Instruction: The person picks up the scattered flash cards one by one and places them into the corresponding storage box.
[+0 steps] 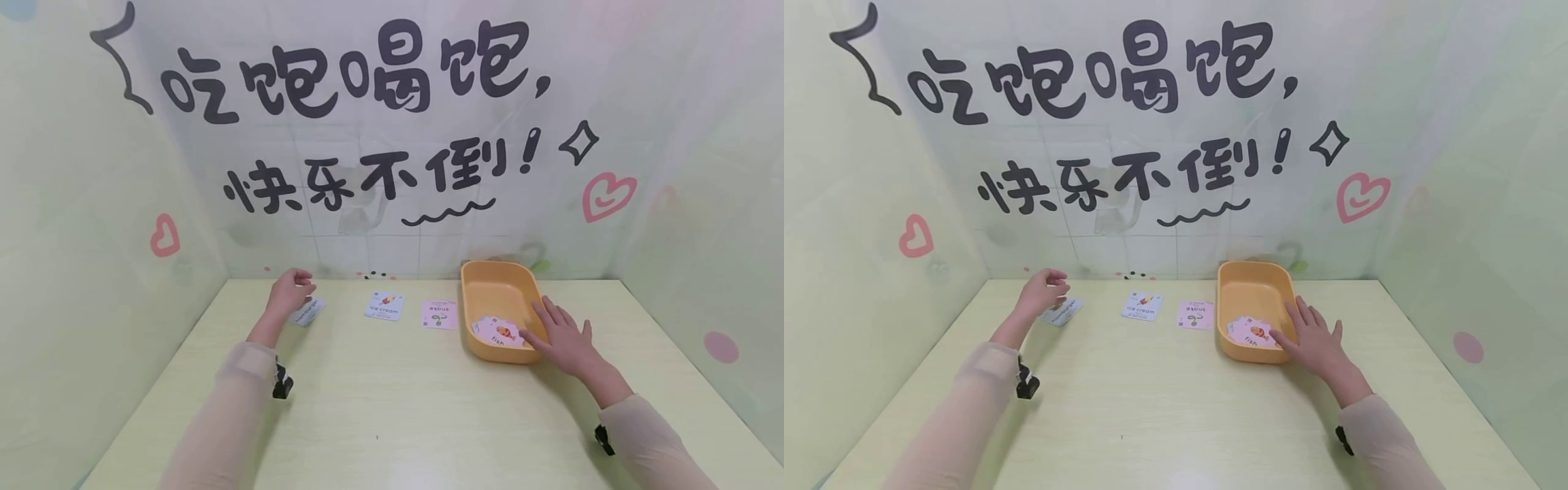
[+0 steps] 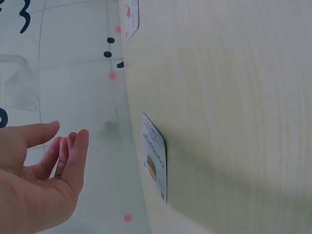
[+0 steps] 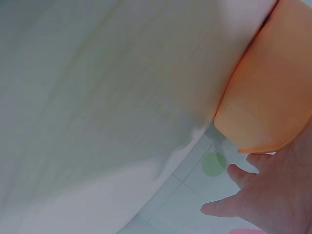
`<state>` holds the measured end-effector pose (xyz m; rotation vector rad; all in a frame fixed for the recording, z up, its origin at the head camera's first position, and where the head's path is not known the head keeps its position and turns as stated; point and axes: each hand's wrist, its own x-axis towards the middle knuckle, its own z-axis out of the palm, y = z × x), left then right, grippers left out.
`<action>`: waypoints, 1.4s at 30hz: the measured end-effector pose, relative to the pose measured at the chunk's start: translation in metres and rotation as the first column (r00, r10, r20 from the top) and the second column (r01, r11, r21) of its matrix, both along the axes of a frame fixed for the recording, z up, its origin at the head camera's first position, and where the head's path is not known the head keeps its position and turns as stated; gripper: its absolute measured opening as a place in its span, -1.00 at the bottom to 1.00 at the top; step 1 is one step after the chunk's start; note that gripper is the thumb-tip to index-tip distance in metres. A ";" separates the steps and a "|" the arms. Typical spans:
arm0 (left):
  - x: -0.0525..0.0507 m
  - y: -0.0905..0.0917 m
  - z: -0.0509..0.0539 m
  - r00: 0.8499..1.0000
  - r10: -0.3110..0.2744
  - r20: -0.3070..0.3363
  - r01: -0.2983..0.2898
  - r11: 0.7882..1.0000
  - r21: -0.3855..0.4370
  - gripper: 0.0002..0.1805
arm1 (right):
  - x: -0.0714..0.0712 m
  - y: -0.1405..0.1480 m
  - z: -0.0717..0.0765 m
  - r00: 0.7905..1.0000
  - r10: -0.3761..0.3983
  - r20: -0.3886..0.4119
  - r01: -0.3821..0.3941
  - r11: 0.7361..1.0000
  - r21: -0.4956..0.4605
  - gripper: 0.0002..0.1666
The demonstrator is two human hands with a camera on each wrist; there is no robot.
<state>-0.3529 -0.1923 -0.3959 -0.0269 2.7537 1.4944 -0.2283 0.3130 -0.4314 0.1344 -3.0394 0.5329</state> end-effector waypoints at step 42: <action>0.007 -0.038 -0.043 0.993 0.073 0.097 -0.019 0.885 -0.465 -0.26 | -0.002 -0.001 -0.001 1.000 -0.010 0.015 0.010 1.000 0.015 0.00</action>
